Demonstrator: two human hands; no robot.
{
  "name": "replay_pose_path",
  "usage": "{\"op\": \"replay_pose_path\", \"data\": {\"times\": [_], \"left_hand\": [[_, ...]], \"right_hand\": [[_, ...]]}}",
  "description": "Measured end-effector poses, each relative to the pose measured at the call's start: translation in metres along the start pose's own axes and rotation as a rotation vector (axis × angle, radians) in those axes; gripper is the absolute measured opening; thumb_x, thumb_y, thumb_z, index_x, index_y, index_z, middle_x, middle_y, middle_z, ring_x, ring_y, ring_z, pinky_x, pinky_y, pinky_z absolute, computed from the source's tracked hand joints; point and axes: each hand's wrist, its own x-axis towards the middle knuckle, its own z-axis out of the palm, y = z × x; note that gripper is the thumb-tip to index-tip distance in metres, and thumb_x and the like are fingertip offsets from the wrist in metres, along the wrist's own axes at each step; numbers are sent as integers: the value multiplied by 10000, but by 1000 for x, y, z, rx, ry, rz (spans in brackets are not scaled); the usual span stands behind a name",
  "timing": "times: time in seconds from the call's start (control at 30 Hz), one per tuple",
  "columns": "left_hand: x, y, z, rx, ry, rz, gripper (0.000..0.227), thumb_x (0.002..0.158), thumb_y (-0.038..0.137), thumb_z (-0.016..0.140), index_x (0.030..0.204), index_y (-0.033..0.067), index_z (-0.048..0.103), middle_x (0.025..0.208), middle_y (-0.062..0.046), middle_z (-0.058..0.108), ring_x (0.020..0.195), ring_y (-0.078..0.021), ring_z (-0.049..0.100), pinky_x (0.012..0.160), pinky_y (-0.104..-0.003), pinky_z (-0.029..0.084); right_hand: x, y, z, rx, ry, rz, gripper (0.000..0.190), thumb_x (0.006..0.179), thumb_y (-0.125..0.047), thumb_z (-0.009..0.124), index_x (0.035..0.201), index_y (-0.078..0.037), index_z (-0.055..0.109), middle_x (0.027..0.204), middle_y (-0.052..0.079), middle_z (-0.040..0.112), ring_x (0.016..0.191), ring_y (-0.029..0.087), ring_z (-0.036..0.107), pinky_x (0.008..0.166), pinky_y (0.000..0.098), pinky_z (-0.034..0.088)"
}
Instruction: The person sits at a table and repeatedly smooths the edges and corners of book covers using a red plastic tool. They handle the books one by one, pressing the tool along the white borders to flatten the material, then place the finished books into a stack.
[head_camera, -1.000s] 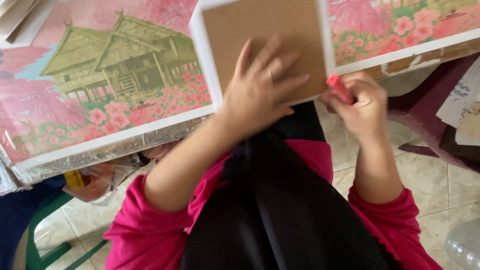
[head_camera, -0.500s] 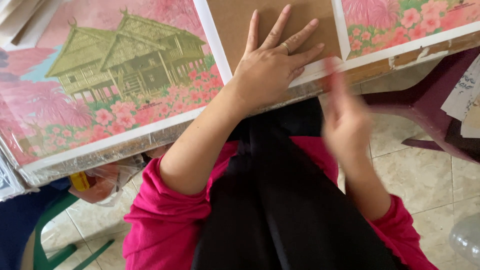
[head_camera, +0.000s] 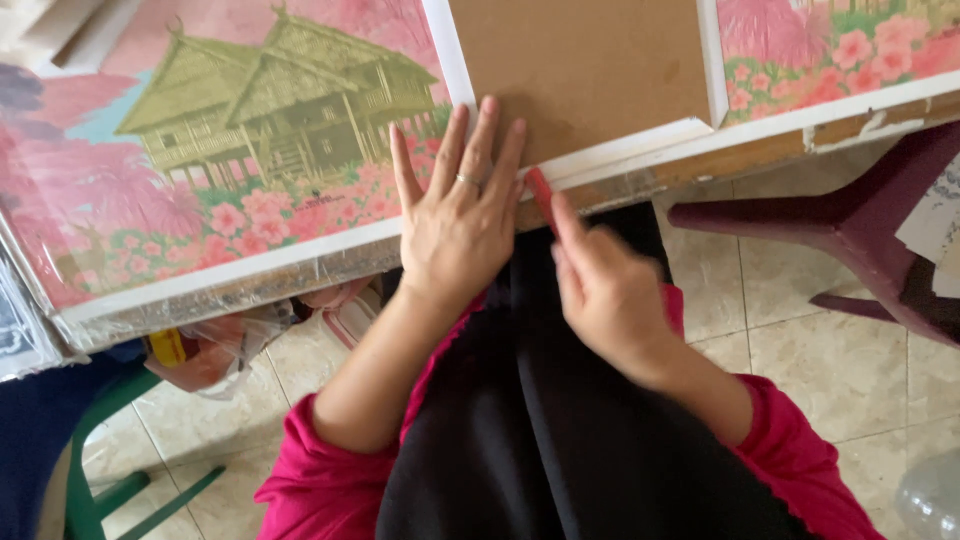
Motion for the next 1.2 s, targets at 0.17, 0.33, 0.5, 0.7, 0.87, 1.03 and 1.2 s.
{"op": "replay_pose_path", "data": {"times": [0.17, 0.33, 0.5, 0.7, 0.87, 1.03, 1.2], "left_hand": [[0, 2, 5, -59, 42, -59, 393, 979, 201, 635, 1367, 187, 568, 1453, -26, 425, 1355, -254, 422, 1079, -695, 136], [6, 4, 9, -72, 170, -77, 311, 918, 129, 671, 1226, 165, 662, 1341, -38, 546, 1230, -313, 529, 1068, -677, 204], [6, 1, 7, -115, 111, -87, 353, 908, 98, 610, 1252, 178, 623, 1341, -26, 549, 1250, -289, 501, 1089, -602, 214], [8, 8, 8, 7, 10, -96, 423, 988, 427, 596, 1375, 279, 507, 1404, -31, 452, 1248, -342, 507, 1088, -638, 234], [11, 10, 8, -47, 25, -150, 375, 967, 315, 596, 1337, 310, 534, 1370, -37, 522, 1234, -341, 504, 1097, -614, 195], [11, 9, 8, -106, 43, -171, 355, 945, 237, 570, 1293, 309, 573, 1330, -21, 547, 1217, -313, 484, 1103, -576, 177], [29, 14, 0, -89, 149, -138, 249, 926, 385, 580, 1089, 214, 659, 1126, -24, 575, 1009, -316, 471, 969, -544, 291]], "right_hand": [[5, 77, -27, -64, 144, 83, 419, 1049, -44, 563, 1460, -66, 485, 1014, 50, 546, 486, 212, 391, 514, 365, 382], [3, 35, -18, 0, 204, 217, 494, 1061, 6, 521, 1520, -125, 395, 641, 21, 485, 499, 153, 268, 502, 345, 279], [8, 12, -12, 100, 32, -3, 544, 962, 8, 557, 1467, -127, 406, 777, 105, 578, 623, 260, 506, 635, 396, 434], [4, 102, -38, -23, 291, 71, 363, 1024, 72, 559, 1382, 90, 507, 1261, 311, 616, 1042, 404, 675, 849, 419, 533], [-2, 36, -12, 54, 172, 82, 450, 1009, -34, 580, 1443, -28, 464, 774, 117, 599, 600, 252, 459, 605, 387, 395], [4, 38, -14, 133, 15, -6, 547, 955, -11, 568, 1464, -110, 393, 788, 113, 600, 638, 263, 545, 639, 399, 457], [19, 31, -29, -122, 173, 145, 552, 1008, 4, 529, 1505, -156, 352, 959, 64, 722, 429, 192, 309, 431, 351, 328]]}}
